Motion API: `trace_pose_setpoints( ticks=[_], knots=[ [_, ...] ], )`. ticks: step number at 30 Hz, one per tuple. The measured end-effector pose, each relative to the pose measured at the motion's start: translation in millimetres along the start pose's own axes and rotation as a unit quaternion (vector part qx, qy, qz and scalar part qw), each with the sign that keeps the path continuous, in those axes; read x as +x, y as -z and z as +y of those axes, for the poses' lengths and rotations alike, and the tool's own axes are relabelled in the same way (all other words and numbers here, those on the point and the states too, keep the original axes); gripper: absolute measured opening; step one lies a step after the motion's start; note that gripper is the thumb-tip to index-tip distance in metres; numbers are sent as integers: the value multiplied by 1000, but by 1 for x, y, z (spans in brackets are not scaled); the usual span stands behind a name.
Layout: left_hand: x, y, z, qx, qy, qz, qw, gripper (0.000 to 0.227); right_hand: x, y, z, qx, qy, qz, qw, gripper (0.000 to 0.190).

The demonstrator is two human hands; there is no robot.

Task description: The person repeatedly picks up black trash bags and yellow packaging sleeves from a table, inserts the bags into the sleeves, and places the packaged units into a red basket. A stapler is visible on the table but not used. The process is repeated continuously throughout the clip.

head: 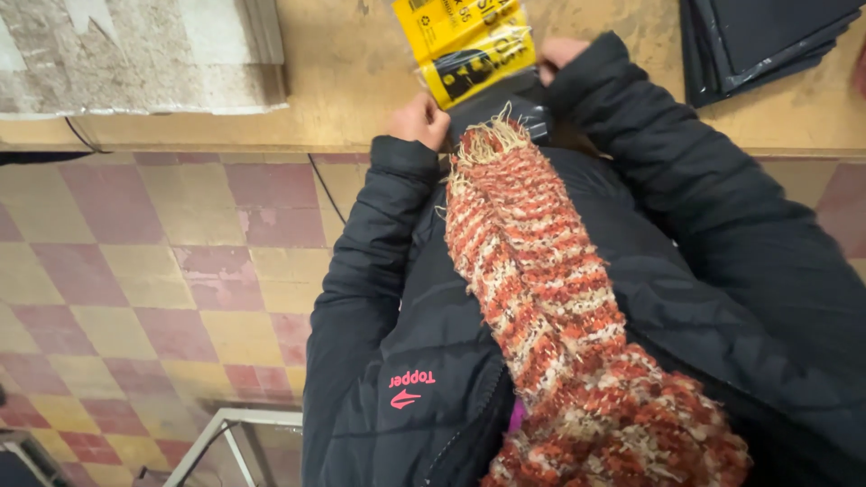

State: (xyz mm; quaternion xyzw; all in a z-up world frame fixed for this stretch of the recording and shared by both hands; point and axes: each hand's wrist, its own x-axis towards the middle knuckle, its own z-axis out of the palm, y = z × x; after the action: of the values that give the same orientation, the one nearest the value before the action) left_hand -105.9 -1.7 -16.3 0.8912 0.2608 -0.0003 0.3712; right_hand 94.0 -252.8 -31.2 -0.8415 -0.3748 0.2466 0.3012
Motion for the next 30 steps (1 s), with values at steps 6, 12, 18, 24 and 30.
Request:
trace_pose_setpoints(
  ticks=[6,12,18,24,30],
  knots=[
    [-25,-26,-30,-96,-9,-88,992,16,-39,-4,16,-9,56,-161,985,19],
    [56,32,15,-393,29,-87,915,18,15,19,8,112,28,13,993,11],
    [20,179,133,-469,51,-85,878,14,94,28,-28,202,85,53,974,7],
    [7,210,224,-66,-321,235,915,34,71,101,-142,281,120,88,948,6],
    [48,170,162,32,-347,293,891,27,23,129,-140,124,106,150,975,11]
  ],
)
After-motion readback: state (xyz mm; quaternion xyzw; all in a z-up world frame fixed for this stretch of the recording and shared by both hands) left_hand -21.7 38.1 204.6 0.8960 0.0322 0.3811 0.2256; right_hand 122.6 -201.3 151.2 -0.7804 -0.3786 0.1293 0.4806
